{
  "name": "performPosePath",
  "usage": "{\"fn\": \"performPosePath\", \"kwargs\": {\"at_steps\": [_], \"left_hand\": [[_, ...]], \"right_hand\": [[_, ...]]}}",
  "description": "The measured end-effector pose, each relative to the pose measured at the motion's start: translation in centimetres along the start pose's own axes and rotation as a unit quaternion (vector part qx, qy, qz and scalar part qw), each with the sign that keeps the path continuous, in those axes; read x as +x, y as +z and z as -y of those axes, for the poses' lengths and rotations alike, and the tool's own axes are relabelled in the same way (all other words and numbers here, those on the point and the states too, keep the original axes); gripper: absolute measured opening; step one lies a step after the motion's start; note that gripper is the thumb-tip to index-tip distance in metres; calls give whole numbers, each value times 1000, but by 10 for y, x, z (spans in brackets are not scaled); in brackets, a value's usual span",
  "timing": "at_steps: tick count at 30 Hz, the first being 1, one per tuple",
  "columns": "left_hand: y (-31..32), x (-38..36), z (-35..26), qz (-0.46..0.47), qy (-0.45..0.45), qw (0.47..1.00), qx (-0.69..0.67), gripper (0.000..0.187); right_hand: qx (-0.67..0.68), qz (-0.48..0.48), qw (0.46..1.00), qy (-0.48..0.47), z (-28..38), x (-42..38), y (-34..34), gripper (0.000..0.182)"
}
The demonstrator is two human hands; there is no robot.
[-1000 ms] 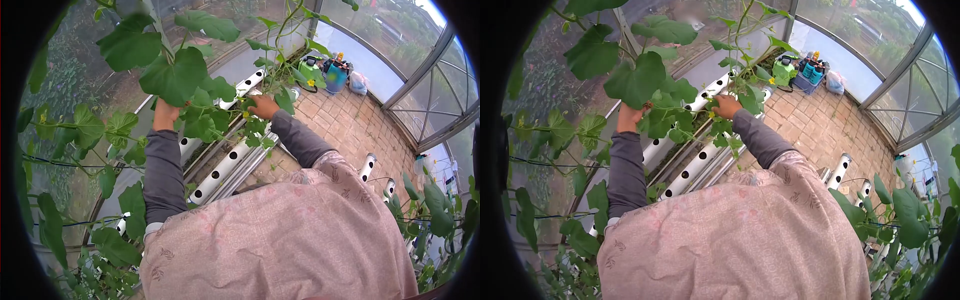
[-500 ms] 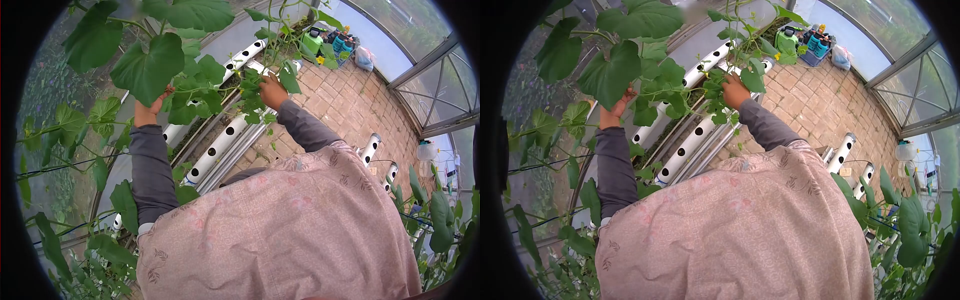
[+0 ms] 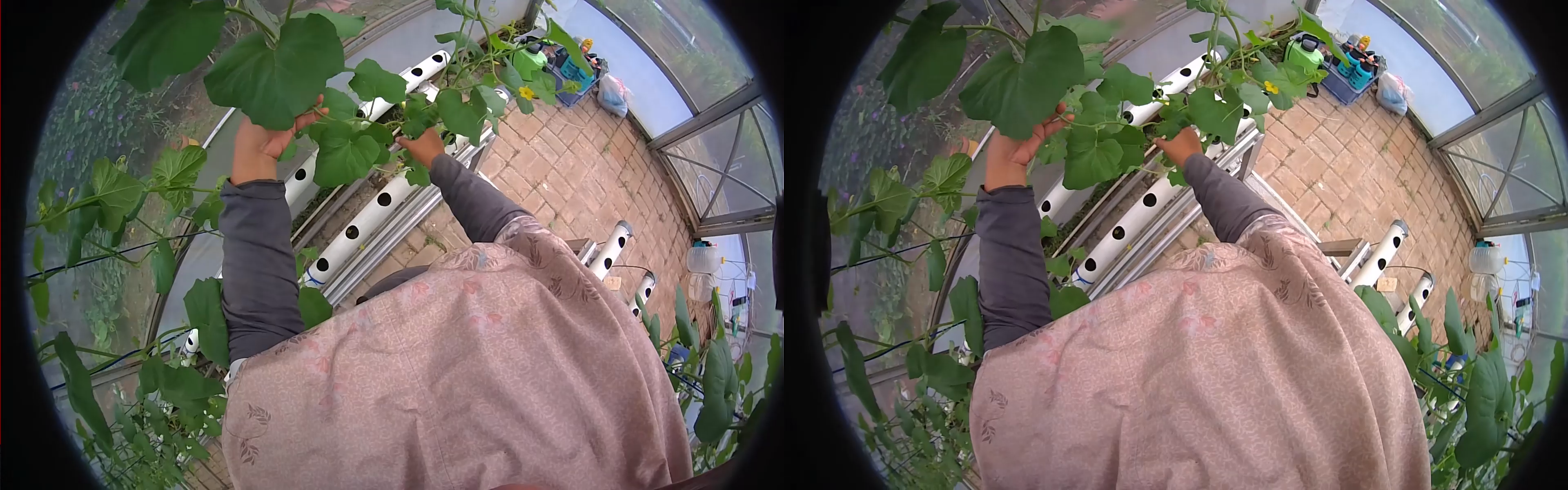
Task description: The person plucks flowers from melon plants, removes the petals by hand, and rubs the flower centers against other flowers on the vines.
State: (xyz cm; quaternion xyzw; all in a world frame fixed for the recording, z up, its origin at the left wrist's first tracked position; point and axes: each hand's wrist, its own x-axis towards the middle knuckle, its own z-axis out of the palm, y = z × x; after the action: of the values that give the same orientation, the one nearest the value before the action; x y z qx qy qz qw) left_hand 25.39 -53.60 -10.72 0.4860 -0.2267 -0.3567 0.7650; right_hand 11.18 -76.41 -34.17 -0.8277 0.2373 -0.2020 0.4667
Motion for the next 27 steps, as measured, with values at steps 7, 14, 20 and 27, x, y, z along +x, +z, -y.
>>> {"fn": "performPosePath", "kwargs": {"at_steps": [7,14,20,27], "left_hand": [[1,1,-3,-47,12,998,39,36],[4,-3,-9,-13,16,999,35,32],[4,0,-7,-13,32,999,32,33],[32,0,-3,-6,54,996,66,36]], "right_hand": [[56,-22,997,38,-5,14,7,43],[135,-67,987,57,-38,20,14,34],[150,-80,985,33,-33,21,-12,29],[272,-101,955,68,-49,26,-39,7]]}}
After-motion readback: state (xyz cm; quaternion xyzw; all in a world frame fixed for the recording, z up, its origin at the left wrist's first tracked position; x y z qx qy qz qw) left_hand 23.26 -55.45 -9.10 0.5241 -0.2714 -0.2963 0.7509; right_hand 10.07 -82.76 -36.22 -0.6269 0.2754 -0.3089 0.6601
